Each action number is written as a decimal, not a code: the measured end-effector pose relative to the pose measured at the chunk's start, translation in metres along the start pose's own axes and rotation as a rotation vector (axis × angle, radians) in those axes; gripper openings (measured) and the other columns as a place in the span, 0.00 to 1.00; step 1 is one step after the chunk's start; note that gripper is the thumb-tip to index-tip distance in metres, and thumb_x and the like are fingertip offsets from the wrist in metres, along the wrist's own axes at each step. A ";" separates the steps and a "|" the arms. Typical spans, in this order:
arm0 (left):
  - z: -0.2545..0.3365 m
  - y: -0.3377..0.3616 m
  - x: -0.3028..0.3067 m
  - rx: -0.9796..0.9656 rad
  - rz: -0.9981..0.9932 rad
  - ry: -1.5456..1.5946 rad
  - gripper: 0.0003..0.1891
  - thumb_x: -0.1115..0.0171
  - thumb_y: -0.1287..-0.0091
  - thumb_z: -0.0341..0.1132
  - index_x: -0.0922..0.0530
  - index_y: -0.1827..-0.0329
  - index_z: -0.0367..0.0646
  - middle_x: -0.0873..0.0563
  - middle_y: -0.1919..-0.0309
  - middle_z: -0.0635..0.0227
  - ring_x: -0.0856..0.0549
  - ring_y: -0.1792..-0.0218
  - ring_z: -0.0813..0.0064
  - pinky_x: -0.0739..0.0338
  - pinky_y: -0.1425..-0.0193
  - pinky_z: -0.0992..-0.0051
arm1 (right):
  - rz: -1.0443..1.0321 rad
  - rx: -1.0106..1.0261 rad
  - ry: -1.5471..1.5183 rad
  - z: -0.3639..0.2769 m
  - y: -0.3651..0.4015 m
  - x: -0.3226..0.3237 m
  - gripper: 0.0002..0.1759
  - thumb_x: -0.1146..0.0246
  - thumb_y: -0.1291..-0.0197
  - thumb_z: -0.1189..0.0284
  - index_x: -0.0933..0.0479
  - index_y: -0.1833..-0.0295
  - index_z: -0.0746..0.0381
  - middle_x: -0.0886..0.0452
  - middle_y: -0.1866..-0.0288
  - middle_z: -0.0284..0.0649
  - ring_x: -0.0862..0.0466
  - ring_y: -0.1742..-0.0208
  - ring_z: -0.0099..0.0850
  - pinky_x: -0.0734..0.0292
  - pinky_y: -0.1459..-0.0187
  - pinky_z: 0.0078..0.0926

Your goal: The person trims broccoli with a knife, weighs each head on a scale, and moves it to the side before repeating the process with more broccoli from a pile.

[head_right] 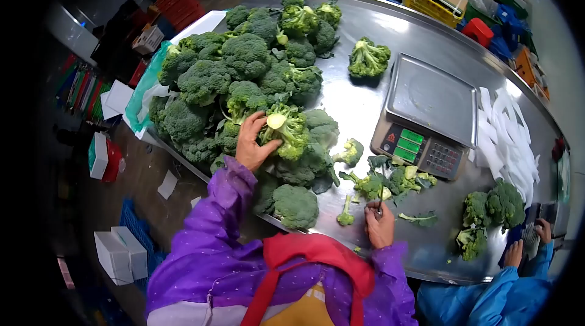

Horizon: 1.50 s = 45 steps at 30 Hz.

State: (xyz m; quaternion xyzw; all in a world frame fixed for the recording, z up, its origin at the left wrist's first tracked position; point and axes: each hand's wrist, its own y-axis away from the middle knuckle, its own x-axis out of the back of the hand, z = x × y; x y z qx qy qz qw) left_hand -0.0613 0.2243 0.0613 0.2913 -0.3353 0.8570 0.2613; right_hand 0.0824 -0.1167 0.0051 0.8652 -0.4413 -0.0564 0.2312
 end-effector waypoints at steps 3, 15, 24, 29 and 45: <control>0.002 -0.004 -0.002 0.016 -0.018 0.035 0.26 0.24 0.55 0.32 0.20 0.49 0.43 0.23 0.41 0.59 0.25 0.40 0.55 0.30 0.36 0.61 | -0.055 0.068 -0.007 -0.020 -0.015 -0.013 0.08 0.37 0.36 0.74 0.24 0.53 0.63 0.23 0.72 0.28 0.30 0.79 0.15 0.36 0.80 0.16; 0.127 0.005 -0.039 -0.389 -0.202 0.112 0.21 0.24 0.56 0.38 0.18 0.58 0.46 0.25 0.39 0.54 0.25 0.41 0.51 0.28 0.40 0.56 | 0.099 0.762 0.201 -0.086 -0.030 -0.035 0.25 0.29 0.52 0.79 0.27 0.46 0.69 0.25 0.49 0.49 0.23 0.47 0.44 0.29 0.43 0.34; 0.132 0.050 -0.059 0.390 -0.324 0.994 0.63 0.18 0.57 0.37 0.55 0.20 0.49 0.38 0.28 0.54 0.37 0.28 0.61 0.40 0.26 0.65 | 0.080 0.595 -0.258 -0.069 -0.030 -0.011 0.20 0.31 0.48 0.82 0.25 0.48 0.66 0.22 0.53 0.37 0.22 0.54 0.25 0.24 0.52 0.23; 0.136 0.072 -0.071 0.484 -0.235 1.286 0.57 0.22 0.55 0.27 0.52 0.23 0.45 0.27 0.38 0.58 0.23 0.39 0.63 0.28 0.33 0.65 | 0.018 0.346 -0.360 -0.088 -0.007 -0.029 0.19 0.29 0.47 0.77 0.24 0.50 0.66 0.22 0.55 0.35 0.23 0.56 0.22 0.27 0.53 0.21; 0.136 0.049 -0.051 0.460 -0.229 1.124 0.47 0.33 0.53 0.29 0.47 0.27 0.40 0.24 0.43 0.57 0.21 0.46 0.65 0.25 0.39 0.67 | 0.194 0.711 0.491 -0.073 0.009 -0.011 0.09 0.37 0.48 0.80 0.28 0.62 0.64 0.25 0.66 0.49 0.22 0.67 0.54 0.28 0.68 0.43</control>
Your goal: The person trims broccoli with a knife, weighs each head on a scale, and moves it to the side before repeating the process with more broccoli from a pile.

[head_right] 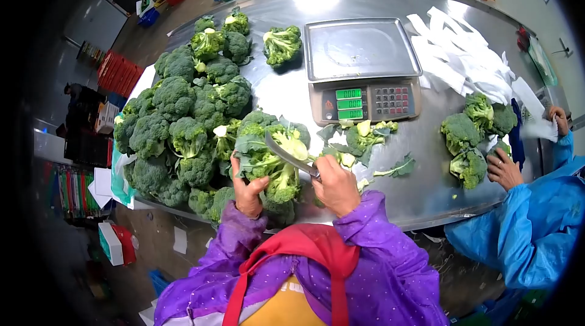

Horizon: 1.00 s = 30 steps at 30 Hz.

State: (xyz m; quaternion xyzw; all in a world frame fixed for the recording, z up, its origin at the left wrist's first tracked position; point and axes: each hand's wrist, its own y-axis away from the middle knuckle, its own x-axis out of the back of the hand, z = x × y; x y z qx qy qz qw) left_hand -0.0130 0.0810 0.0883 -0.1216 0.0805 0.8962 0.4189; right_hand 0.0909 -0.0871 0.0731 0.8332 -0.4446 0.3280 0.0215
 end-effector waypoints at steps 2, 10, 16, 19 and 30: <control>0.004 -0.003 0.006 -0.028 -0.013 -0.143 0.47 0.34 0.56 0.30 0.44 0.28 0.39 0.25 0.42 0.56 0.21 0.45 0.65 0.27 0.38 0.68 | -0.004 -0.041 -0.002 0.014 0.007 -0.009 0.10 0.36 0.48 0.78 0.29 0.61 0.63 0.24 0.64 0.48 0.21 0.66 0.54 0.27 0.67 0.45; -0.013 -0.001 0.020 0.138 -0.025 -0.125 0.45 0.37 0.56 0.31 0.41 0.29 0.38 0.23 0.46 0.57 0.20 0.48 0.66 0.27 0.39 0.70 | -0.062 -0.230 -0.076 0.041 0.044 -0.021 0.08 0.36 0.43 0.73 0.27 0.60 0.63 0.22 0.70 0.52 0.20 0.66 0.54 0.26 0.66 0.46; -0.002 -0.004 0.026 0.083 -0.035 0.092 0.41 0.40 0.52 0.33 0.40 0.30 0.38 0.22 0.46 0.60 0.19 0.48 0.68 0.25 0.41 0.70 | -0.095 -0.479 -0.077 0.096 0.094 -0.016 0.09 0.36 0.40 0.71 0.24 0.61 0.66 0.20 0.72 0.53 0.19 0.68 0.55 0.25 0.66 0.43; 0.007 -0.019 0.023 0.098 -0.040 -0.010 0.43 0.36 0.54 0.35 0.40 0.30 0.38 0.23 0.45 0.62 0.20 0.47 0.69 0.27 0.38 0.70 | -0.087 -0.511 -0.113 0.075 0.072 0.000 0.10 0.35 0.40 0.70 0.24 0.62 0.66 0.19 0.73 0.53 0.18 0.70 0.53 0.25 0.67 0.40; 0.039 -0.186 -0.104 -0.604 -0.511 -0.960 0.57 0.27 0.61 0.37 0.49 0.23 0.49 0.27 0.38 0.47 0.23 0.40 0.48 0.26 0.35 0.61 | 0.234 -0.527 -0.170 0.116 0.101 0.017 0.11 0.34 0.40 0.70 0.23 0.62 0.67 0.17 0.74 0.47 0.17 0.74 0.34 0.26 0.72 0.33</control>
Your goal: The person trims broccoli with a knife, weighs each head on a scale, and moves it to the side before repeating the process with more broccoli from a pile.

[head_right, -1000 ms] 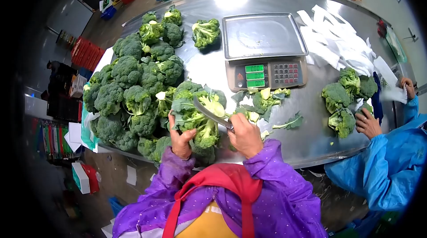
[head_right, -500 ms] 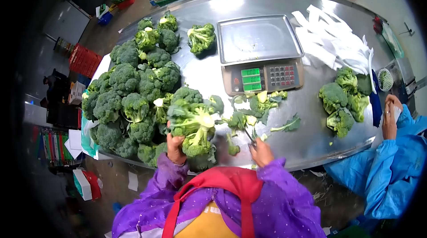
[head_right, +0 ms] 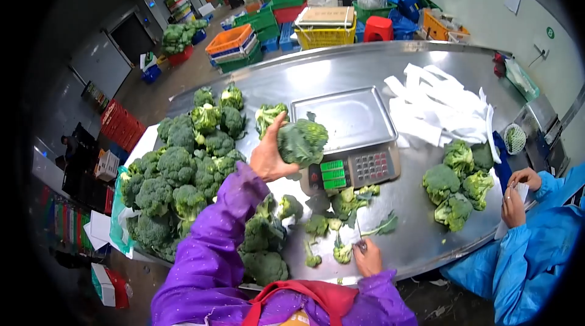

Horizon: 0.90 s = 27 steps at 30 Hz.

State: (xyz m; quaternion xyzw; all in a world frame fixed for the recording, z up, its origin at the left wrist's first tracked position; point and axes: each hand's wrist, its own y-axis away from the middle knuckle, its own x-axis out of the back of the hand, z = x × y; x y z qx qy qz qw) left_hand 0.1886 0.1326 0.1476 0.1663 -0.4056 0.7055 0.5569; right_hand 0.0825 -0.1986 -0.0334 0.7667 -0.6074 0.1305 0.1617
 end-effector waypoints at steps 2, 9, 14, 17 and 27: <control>-0.003 -0.028 -0.011 -0.056 -0.069 -0.070 0.58 0.28 0.60 0.36 0.50 0.22 0.50 0.26 0.39 0.46 0.24 0.39 0.48 0.26 0.35 0.60 | -0.003 -0.281 -0.167 0.004 0.008 0.012 0.10 0.36 0.37 0.70 0.23 0.62 0.67 0.19 0.76 0.42 0.20 0.78 0.29 0.30 0.78 0.30; 0.025 -0.007 -0.048 -0.265 -0.289 0.396 0.59 0.25 0.63 0.33 0.48 0.22 0.44 0.29 0.36 0.48 0.25 0.37 0.48 0.30 0.31 0.63 | 0.099 -0.385 -1.092 -0.047 -0.053 0.034 0.23 0.45 0.28 0.55 0.24 0.54 0.68 0.27 0.77 0.34 0.31 0.86 0.23 0.35 0.84 0.23; 0.045 0.049 -0.031 -0.396 -0.342 0.306 0.57 0.23 0.63 0.32 0.45 0.25 0.38 0.32 0.30 0.51 0.31 0.30 0.53 0.36 0.27 0.63 | 0.008 -0.279 -1.091 -0.099 -0.092 0.007 0.14 0.39 0.32 0.63 0.24 0.54 0.65 0.27 0.75 0.31 0.29 0.84 0.24 0.32 0.82 0.24; 0.031 0.073 -0.022 -0.216 -0.291 0.399 0.55 0.23 0.62 0.33 0.43 0.26 0.39 0.31 0.32 0.50 0.31 0.31 0.52 0.35 0.28 0.63 | -0.037 -0.286 -1.051 -0.096 -0.096 -0.007 0.08 0.36 0.35 0.71 0.25 0.58 0.63 0.25 0.75 0.31 0.27 0.84 0.24 0.31 0.81 0.24; -0.030 0.124 -0.035 0.493 0.052 0.578 0.42 0.27 0.56 0.31 0.35 0.34 0.33 0.21 0.45 0.58 0.21 0.43 0.67 0.30 0.33 0.67 | 0.054 -0.105 -0.961 -0.158 -0.053 0.011 0.23 0.34 0.42 0.84 0.31 0.43 0.61 0.23 0.74 0.37 0.25 0.81 0.23 0.31 0.79 0.18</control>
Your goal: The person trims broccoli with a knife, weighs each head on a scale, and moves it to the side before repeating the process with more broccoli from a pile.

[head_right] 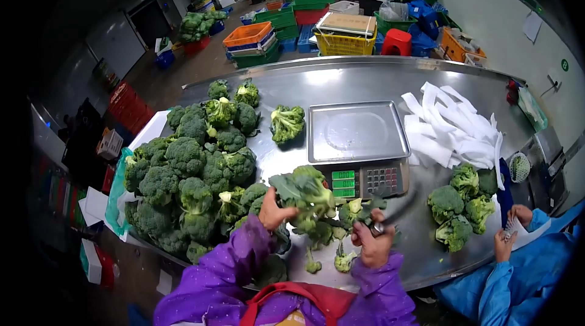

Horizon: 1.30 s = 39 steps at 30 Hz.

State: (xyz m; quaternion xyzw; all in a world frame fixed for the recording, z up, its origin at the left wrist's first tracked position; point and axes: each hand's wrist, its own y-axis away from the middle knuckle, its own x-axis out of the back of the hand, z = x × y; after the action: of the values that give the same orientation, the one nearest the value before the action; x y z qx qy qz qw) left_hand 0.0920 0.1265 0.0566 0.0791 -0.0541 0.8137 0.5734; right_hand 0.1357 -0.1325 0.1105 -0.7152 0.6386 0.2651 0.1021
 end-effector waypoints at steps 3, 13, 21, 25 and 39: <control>0.033 0.001 0.007 -0.117 -0.030 -0.117 0.40 0.26 0.53 0.36 0.33 0.36 0.34 0.22 0.46 0.57 0.23 0.43 0.63 0.30 0.34 0.66 | -0.255 0.301 0.734 0.023 -0.031 0.020 0.18 0.30 0.48 0.81 0.26 0.51 0.66 0.29 0.67 0.35 0.28 0.69 0.25 0.32 0.69 0.21; 0.039 0.017 -0.014 0.057 -0.322 0.090 0.45 0.26 0.51 0.33 0.38 0.29 0.31 0.27 0.39 0.58 0.26 0.38 0.67 0.33 0.32 0.71 | -0.565 0.491 0.943 0.005 -0.020 -0.003 0.18 0.27 0.54 0.74 0.23 0.57 0.67 0.28 0.64 0.43 0.24 0.68 0.39 0.29 0.67 0.30; 0.055 0.028 -0.035 0.297 -0.274 0.336 0.40 0.32 0.45 0.29 0.39 0.27 0.43 0.24 0.44 0.60 0.20 0.48 0.70 0.23 0.45 0.74 | -0.282 0.599 0.927 0.008 -0.019 -0.007 0.10 0.30 0.51 0.77 0.23 0.65 0.68 0.26 0.67 0.44 0.23 0.70 0.42 0.29 0.69 0.32; 0.048 0.033 -0.054 0.245 -0.178 0.347 0.39 0.32 0.46 0.29 0.38 0.29 0.43 0.24 0.47 0.60 0.19 0.51 0.70 0.22 0.49 0.74 | -0.193 0.589 0.898 0.015 -0.026 0.000 0.10 0.30 0.50 0.78 0.23 0.66 0.69 0.25 0.64 0.43 0.25 0.71 0.39 0.31 0.69 0.31; 0.026 0.049 -0.076 0.259 -0.110 0.443 0.40 0.35 0.47 0.29 0.41 0.28 0.46 0.24 0.50 0.62 0.22 0.66 0.77 0.28 0.69 0.78 | 0.157 0.318 0.399 -0.020 -0.065 0.032 0.11 0.33 0.39 0.72 0.26 0.71 0.63 0.26 0.78 0.30 0.31 0.86 0.18 0.39 0.83 0.20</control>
State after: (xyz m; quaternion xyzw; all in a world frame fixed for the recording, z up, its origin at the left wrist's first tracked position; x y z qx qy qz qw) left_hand 0.0729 0.0355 0.0680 -0.0254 0.1819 0.7788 0.5998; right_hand 0.2046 -0.1598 0.0988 -0.6765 0.7333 0.0224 0.0645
